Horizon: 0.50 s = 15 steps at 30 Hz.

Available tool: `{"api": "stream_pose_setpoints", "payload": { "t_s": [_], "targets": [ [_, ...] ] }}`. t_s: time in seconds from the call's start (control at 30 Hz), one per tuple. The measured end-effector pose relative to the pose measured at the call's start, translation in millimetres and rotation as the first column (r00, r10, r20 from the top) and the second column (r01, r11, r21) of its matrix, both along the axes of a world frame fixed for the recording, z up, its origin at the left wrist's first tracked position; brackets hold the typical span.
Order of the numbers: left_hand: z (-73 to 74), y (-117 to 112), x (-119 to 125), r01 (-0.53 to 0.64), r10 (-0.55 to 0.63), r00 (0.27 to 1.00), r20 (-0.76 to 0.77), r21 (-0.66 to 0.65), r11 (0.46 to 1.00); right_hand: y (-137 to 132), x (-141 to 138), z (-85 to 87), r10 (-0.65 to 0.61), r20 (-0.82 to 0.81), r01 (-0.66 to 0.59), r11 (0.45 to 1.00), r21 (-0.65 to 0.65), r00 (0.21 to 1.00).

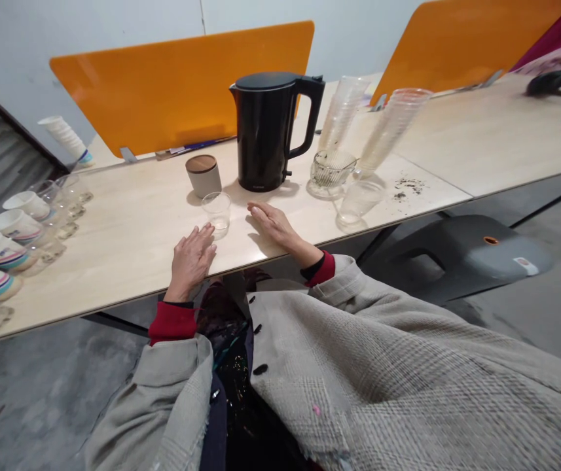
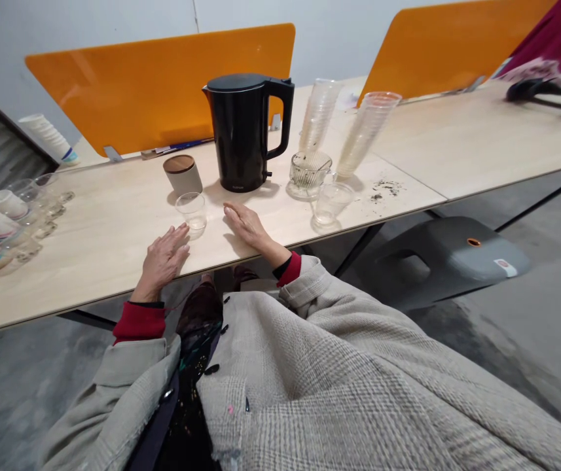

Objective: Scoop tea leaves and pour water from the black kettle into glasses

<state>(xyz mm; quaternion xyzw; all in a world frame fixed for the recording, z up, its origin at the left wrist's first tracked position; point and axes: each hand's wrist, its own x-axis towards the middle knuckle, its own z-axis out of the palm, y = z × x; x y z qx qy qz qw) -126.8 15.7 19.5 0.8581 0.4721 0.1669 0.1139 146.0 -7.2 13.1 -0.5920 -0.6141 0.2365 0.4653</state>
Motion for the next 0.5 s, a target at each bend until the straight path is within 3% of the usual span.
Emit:
{"api": "stream_pose_setpoints", "payload": {
  "t_s": [0.17, 0.27, 0.5],
  "targets": [
    [-12.9, 3.1, -0.2, -0.139, 0.131, 0.987, 0.088, 0.095, 0.986, -0.3, 1.0, 1.2, -0.008, 0.057, 0.008, 1.000, 0.001, 0.998],
    [-17.4, 2.0, 3.5, -0.194, 0.191, 0.981, 0.036, 0.145, 0.970, 0.5, -1.8, -0.1, 0.014, 0.233, -0.014, 1.000, -0.001, 0.972],
    [-14.2, -0.9, 9.1, -0.189, 0.201, 0.977, -0.063, 0.160, 0.969, -3.4, -20.2, -0.1, 0.122, 0.595, -0.074, 0.992, -0.104, 0.794]
  ]
}}
